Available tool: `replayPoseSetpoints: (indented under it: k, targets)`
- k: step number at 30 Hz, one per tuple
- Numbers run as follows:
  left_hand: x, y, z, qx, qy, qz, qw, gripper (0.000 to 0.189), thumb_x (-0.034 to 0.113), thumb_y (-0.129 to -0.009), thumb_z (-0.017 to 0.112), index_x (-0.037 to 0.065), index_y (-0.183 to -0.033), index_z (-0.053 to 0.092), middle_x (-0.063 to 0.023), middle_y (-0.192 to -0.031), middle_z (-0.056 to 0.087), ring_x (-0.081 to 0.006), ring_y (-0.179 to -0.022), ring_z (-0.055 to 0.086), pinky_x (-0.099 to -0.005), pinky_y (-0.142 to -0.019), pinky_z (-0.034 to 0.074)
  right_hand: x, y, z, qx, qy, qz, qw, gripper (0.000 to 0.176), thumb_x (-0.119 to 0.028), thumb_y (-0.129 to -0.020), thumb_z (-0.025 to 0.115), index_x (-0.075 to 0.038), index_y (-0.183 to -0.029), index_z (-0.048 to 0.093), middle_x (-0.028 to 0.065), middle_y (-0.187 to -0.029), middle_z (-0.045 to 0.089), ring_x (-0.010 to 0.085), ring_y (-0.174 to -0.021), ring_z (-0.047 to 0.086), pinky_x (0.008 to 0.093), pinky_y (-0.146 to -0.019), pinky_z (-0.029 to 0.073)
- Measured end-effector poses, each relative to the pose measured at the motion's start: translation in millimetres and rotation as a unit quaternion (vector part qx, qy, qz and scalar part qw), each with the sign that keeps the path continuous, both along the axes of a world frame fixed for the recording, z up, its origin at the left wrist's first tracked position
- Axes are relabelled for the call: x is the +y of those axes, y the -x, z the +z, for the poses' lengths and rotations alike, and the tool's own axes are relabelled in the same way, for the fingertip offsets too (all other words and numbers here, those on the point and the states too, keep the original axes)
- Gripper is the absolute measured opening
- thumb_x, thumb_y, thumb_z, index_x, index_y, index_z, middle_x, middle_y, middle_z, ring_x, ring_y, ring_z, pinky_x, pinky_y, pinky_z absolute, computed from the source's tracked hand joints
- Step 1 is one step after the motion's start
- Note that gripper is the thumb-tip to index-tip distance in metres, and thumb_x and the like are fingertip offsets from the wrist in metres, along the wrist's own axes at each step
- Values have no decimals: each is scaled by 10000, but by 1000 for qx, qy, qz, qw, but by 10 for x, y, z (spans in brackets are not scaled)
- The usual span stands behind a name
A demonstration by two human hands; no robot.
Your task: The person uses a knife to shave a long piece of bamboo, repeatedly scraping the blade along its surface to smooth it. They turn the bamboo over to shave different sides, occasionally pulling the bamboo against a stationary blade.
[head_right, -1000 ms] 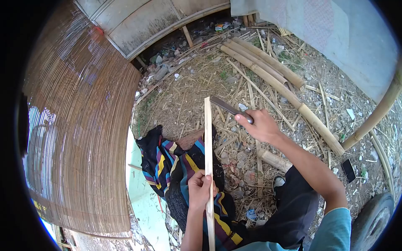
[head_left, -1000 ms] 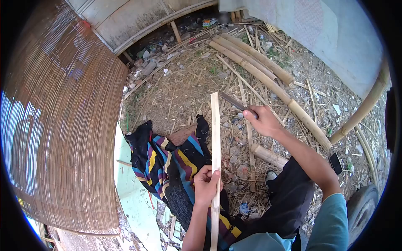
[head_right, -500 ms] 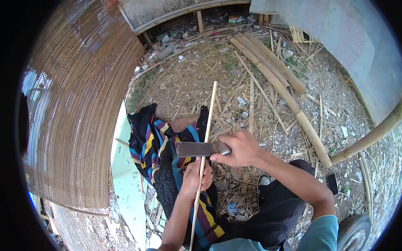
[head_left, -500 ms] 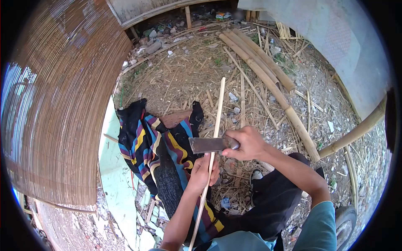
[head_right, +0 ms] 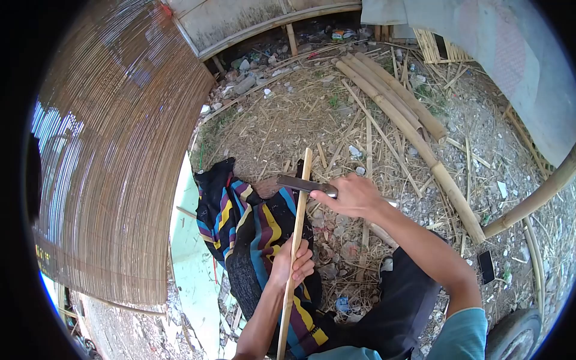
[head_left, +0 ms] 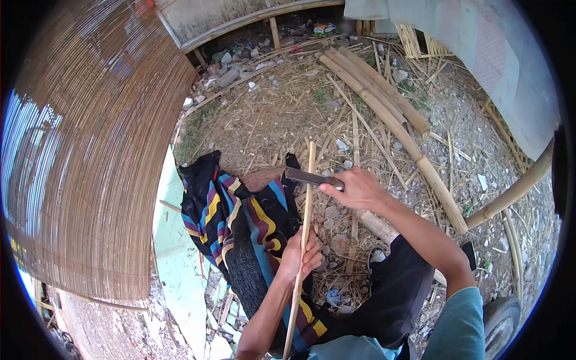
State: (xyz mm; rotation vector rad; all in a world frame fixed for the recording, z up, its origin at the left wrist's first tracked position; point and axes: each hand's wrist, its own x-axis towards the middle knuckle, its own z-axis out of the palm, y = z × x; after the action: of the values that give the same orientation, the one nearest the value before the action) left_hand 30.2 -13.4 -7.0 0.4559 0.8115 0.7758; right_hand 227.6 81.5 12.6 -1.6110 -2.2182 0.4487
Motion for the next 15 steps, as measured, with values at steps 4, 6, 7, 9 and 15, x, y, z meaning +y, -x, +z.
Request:
replayPoseSetpoints:
  k: [4, 6, 7, 9, 15]
  targets:
    - [9, 53, -89, -44, 14, -7, 999, 489, 426, -983, 243, 125, -609, 337, 26, -416, 273, -101, -292, 253, -231, -315, 200, -135, 95, -21, 88, 67, 56, 992, 525, -569, -824, 511, -70, -828, 674, 158, -564, 573, 346, -554, 594, 443, -541, 473]
    - [17, 91, -102, -67, -4, -6, 998, 486, 430, -980, 251, 126, -611, 339, 25, -420, 276, -102, -294, 254, -232, -318, 199, -250, 117, 45, 40, 25, 133, 990, 516, -574, -812, 523, -79, -819, 671, 148, -548, 565, 338, -534, 588, 436, -527, 472]
    - [-8, 98, -65, -61, -11, -4, 998, 488, 442, -975, 256, 127, -612, 340, 25, -426, 281, -102, -297, 255, -233, -321, 202, -304, 127, 72, -9, -14, 206, 979, 508, -579, -800, 535, -88, -810, 669, 138, -532, 558, 329, -514, 583, 429, -512, 471]
    - [-45, 97, -37, -55, -25, -17, 998, 507, 490, -960, 268, 127, -614, 343, 24, -442, 288, -99, -304, 256, -234, -329, 208, -361, 117, 64, -20, -40, 207, 977, 508, -587, -788, 542, -94, -789, 667, 129, -518, 553, 319, -509, 587, 427, -507, 474]
    - [-109, -25, -16, 35, -42, -32, 998, 520, 469, -974, 255, 120, -595, 328, 24, -421, 270, -92, -297, 229, -230, -312, 190, 49, -190, 186, 18, -60, -52, 997, 635, -650, -796, 480, -48, -715, 667, 167, -559, 588, 331, -600, 639, 428, -550, 511]
